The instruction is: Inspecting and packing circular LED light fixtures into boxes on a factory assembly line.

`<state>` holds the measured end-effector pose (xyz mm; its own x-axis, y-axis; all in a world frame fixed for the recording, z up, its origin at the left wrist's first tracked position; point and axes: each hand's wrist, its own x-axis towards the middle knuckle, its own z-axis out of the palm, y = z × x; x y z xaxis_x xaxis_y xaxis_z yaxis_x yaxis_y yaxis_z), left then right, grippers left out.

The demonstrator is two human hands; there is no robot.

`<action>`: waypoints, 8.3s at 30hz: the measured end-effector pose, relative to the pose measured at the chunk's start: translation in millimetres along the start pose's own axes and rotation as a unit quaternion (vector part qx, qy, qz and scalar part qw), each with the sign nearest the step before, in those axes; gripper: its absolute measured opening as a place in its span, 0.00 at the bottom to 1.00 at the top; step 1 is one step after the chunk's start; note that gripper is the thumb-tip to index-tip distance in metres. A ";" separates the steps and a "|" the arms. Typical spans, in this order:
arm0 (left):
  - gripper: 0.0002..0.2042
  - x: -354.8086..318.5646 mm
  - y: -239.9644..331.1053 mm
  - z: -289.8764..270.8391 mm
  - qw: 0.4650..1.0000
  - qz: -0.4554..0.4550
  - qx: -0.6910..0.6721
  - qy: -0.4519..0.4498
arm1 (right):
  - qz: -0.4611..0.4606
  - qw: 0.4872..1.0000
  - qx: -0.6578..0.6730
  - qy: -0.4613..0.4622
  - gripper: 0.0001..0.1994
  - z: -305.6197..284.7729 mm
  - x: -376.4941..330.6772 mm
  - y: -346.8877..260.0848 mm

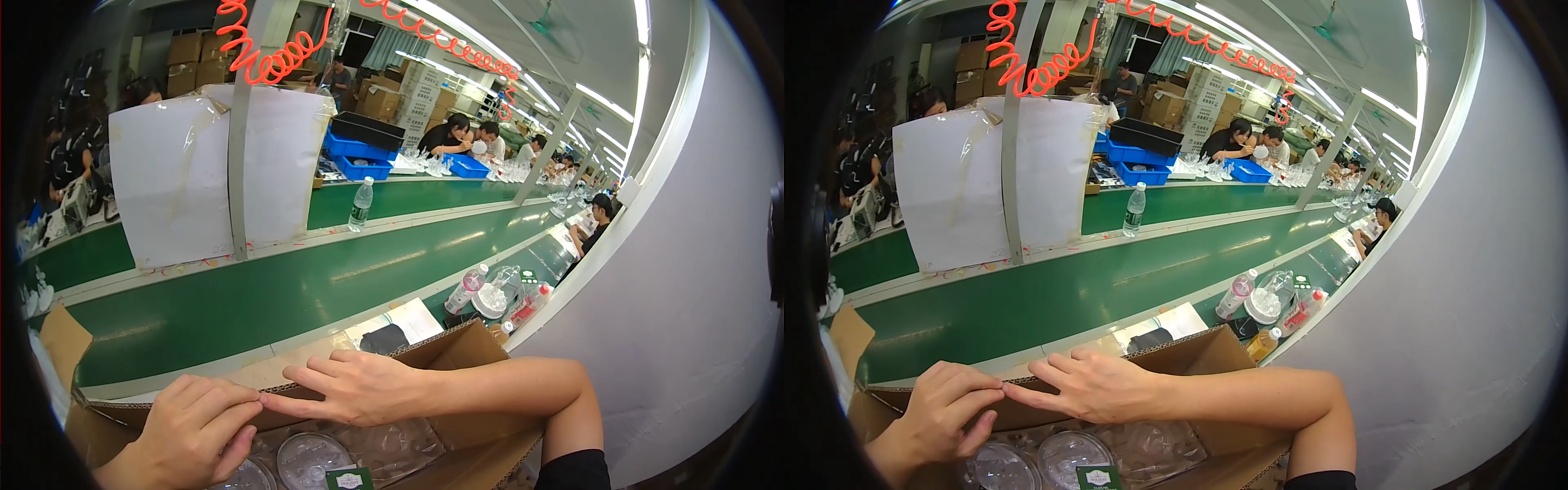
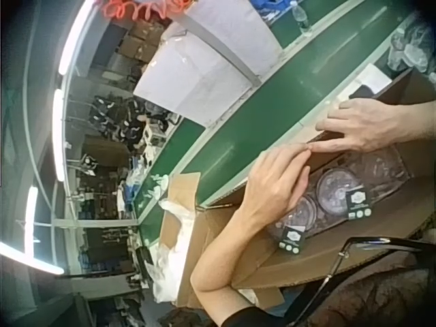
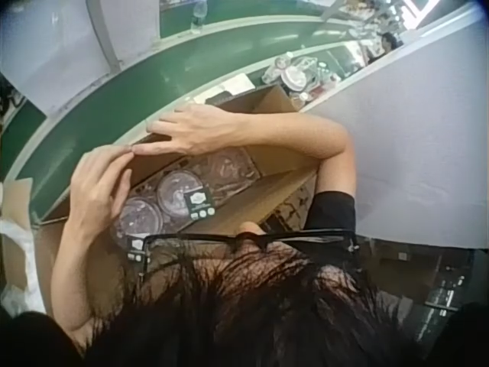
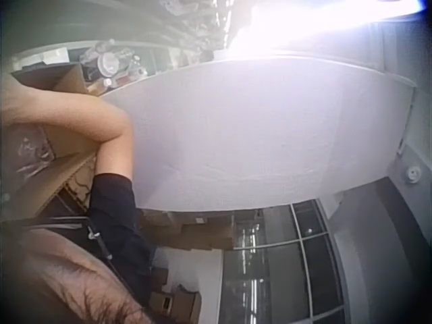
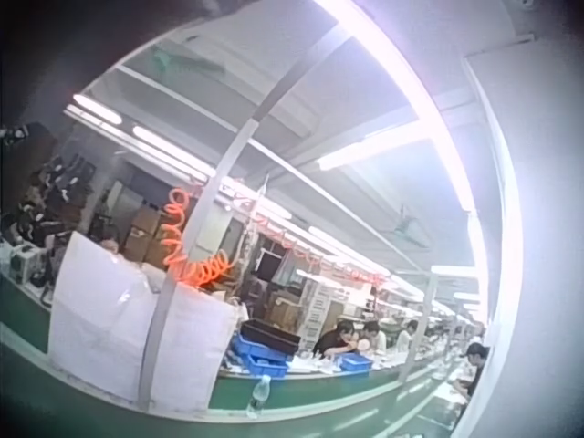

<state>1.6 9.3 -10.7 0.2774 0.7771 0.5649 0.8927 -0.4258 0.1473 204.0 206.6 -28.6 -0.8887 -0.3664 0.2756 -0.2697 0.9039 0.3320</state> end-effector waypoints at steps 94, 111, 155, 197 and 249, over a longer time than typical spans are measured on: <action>0.14 -49.3 -7.4 36.7 0.731 -0.140 -0.020 -0.668 | 0.012 0.997 0.068 -0.019 0.34 -4.1 8.4 -2.8; 0.08 -51.4 -7.8 34.0 0.734 -0.129 0.007 -0.667 | 0.029 0.997 0.072 -0.030 0.37 -5.5 8.4 -4.5; 0.10 -44.4 -8.4 32.2 0.647 -0.143 -0.005 -0.749 | 0.025 0.997 0.064 -0.027 0.38 -5.1 7.6 -3.8; 0.08 -51.0 -10.4 31.3 0.706 -0.132 0.011 -0.695 | 0.028 0.997 0.065 -0.027 0.38 -5.9 6.5 -4.2; 0.15 -39.8 -6.8 29.4 0.697 -0.177 0.022 -0.694 | 0.025 0.997 0.058 -0.046 0.38 -6.3 7.4 -3.1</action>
<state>-5.1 -5.2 -58.0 0.0867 0.5423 -0.8357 0.9940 -0.1031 0.0362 200.7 199.7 -21.9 -0.9310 -0.3034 0.2032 -0.2607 0.9419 0.2119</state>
